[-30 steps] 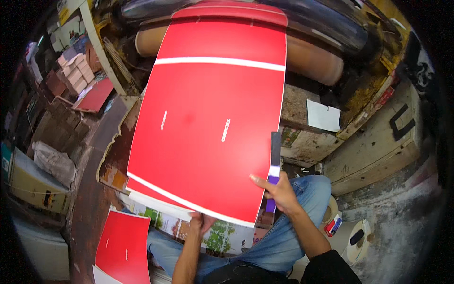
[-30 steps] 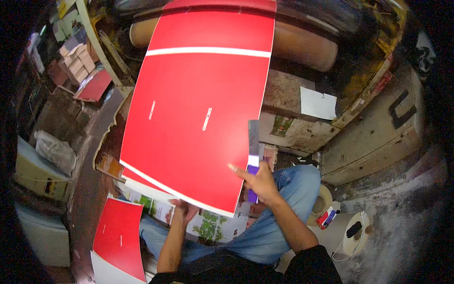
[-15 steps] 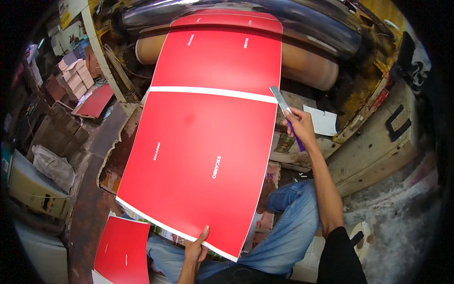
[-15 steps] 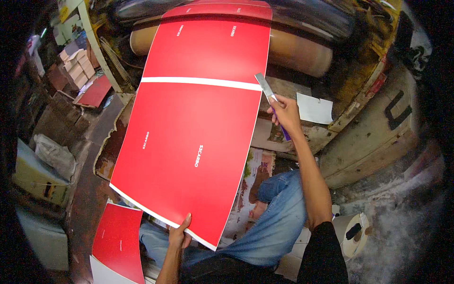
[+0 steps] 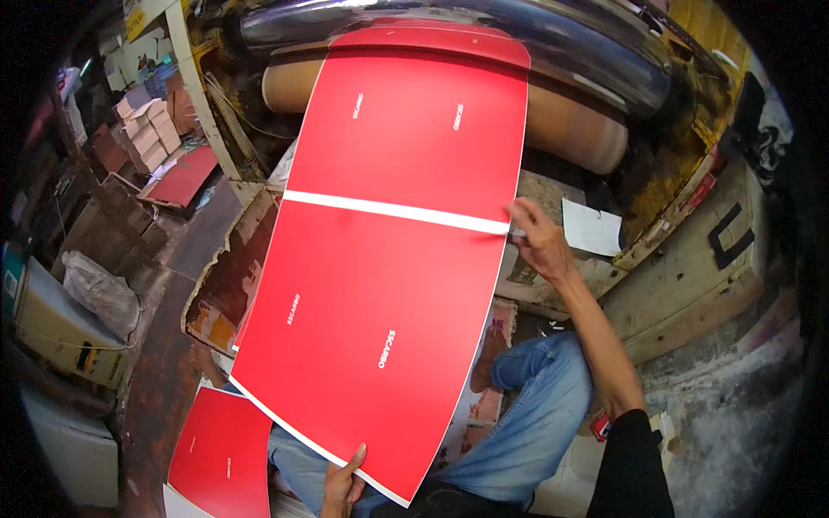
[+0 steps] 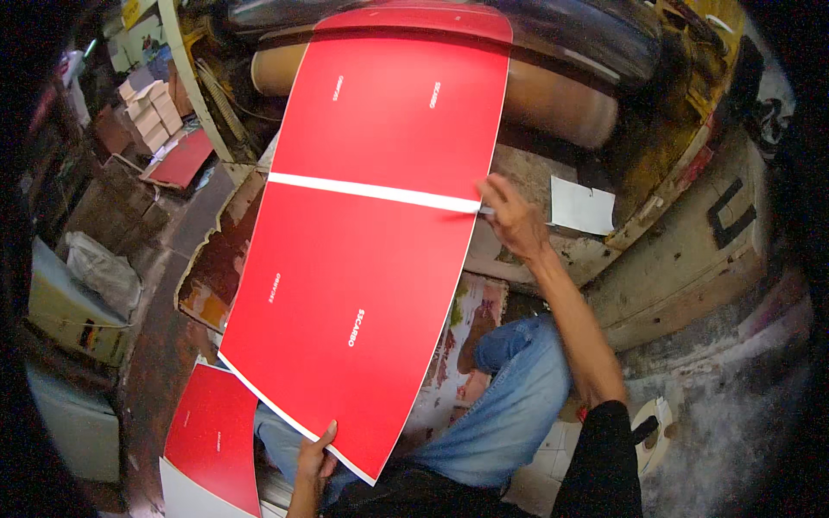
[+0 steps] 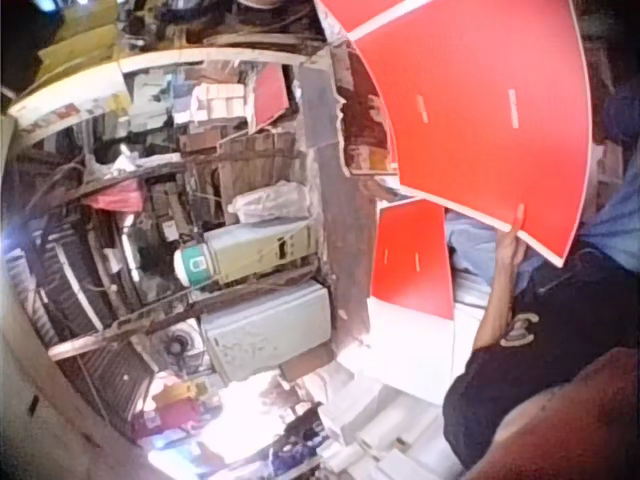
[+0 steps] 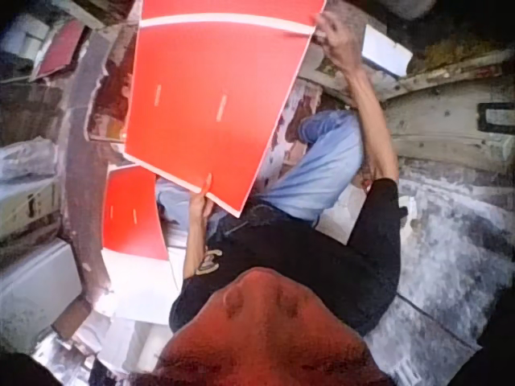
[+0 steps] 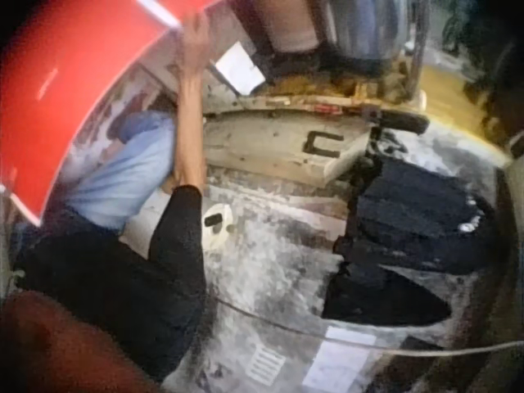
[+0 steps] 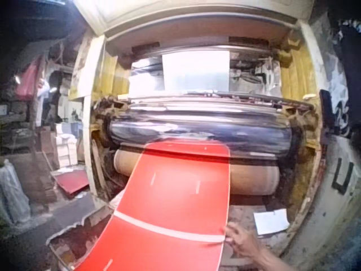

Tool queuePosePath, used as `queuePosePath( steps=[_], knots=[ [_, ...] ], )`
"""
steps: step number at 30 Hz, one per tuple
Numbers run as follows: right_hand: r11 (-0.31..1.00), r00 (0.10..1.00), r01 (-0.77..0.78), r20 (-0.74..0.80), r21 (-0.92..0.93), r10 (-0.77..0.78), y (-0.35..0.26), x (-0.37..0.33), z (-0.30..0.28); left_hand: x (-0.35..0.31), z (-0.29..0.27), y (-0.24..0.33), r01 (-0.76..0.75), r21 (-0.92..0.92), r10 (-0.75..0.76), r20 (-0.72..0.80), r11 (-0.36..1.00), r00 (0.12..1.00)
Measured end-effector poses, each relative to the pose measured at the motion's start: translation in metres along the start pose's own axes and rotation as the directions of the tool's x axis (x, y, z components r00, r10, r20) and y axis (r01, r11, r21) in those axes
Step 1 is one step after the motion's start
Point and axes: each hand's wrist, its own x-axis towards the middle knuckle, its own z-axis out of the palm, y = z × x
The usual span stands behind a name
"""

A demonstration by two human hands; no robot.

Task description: The person cuts printed sheets coming off a roller machine using a utility knife and stacks the cut sheets.

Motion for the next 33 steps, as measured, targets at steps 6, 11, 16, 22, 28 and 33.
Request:
queuePosePath(
  steps=[6,11,16,22,28,33],
  knots=[
    [0.949,0.987,0.099,0.095,0.3,-0.133,-0.001,0.038,0.004,-0.001,-0.044,-0.01,-0.014,0.311,0.059,-0.137,0.95,0.989],
    [0.916,0.977,0.022,0.185,0.401,-0.105,-0.007,0.037,0.009,-0.01,-0.089,0.002,-0.045,0.23,0.091,-0.195,0.972,0.977],
    [0.955,0.925,-0.092,0.378,0.281,-0.022,-0.035,0.0,0.011,0.066,-0.084,0.001,-0.135,0.143,0.158,-0.166,0.981,0.973],
    [0.911,0.895,-0.086,0.432,0.404,-0.107,-0.039,-0.013,-0.006,0.196,-0.088,-0.018,-0.102,0.08,0.116,-0.19,0.992,0.975],
    [0.796,0.853,-0.177,0.493,0.579,-0.169,-0.06,-0.007,-0.016,0.249,-0.098,0.009,-0.001,0.058,0.025,-0.404,0.998,0.915],
    [0.821,0.752,-0.174,0.612,0.543,-0.245,-0.058,-0.015,-0.022,0.209,0.004,0.005,-0.594,0.472,0.62,0.119,0.652,0.775]
  ],
)
